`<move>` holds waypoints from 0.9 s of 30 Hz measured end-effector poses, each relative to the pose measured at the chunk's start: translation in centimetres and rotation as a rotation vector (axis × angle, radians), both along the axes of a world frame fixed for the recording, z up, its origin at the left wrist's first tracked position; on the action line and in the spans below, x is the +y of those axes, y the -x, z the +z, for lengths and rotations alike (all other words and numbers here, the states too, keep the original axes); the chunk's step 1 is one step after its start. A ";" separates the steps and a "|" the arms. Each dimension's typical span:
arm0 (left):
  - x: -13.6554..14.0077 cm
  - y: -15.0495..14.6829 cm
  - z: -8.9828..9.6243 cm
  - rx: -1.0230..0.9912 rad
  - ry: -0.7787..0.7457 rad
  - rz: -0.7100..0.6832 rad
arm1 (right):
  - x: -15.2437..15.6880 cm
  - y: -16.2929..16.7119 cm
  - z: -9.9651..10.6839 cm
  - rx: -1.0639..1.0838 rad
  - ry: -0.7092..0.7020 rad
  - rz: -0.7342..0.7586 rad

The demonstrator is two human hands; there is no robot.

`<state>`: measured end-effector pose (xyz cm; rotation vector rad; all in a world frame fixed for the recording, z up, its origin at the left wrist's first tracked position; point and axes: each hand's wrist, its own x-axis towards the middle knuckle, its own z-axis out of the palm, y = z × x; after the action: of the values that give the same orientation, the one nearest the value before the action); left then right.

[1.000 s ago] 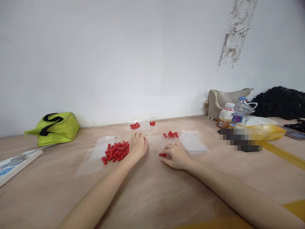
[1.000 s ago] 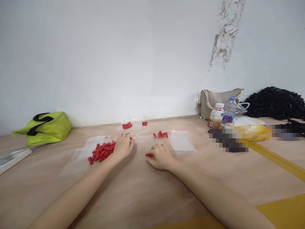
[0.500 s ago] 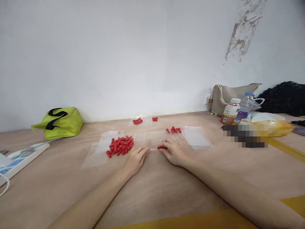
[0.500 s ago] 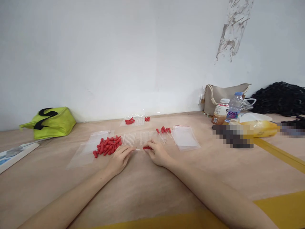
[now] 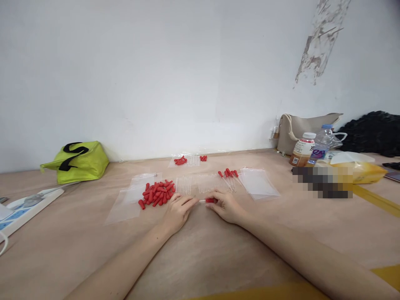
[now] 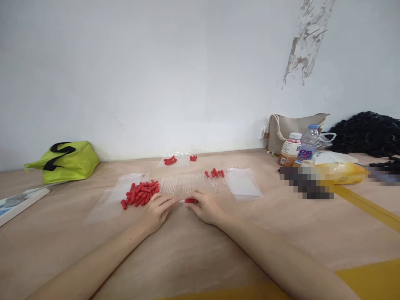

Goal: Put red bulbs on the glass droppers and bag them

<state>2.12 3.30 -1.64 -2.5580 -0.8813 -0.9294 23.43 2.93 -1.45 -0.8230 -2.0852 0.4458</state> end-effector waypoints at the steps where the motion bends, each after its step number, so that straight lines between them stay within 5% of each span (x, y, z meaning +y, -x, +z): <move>1: 0.0 0.0 0.1 -0.006 -0.002 -0.013 | 0.1 0.0 -0.1 0.004 0.001 0.000; 15: -0.7 0.1 0.4 0.058 0.014 -0.078 | 0.3 -0.3 -0.7 -0.035 -0.132 0.036; 27: -0.6 -0.1 0.3 0.105 0.076 -0.072 | 0.6 0.0 -0.2 -0.321 -0.287 0.003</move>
<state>2.24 2.75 -1.32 -2.6917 -0.8146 -0.7870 23.41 3.58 -1.67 -0.7573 -2.3730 0.0088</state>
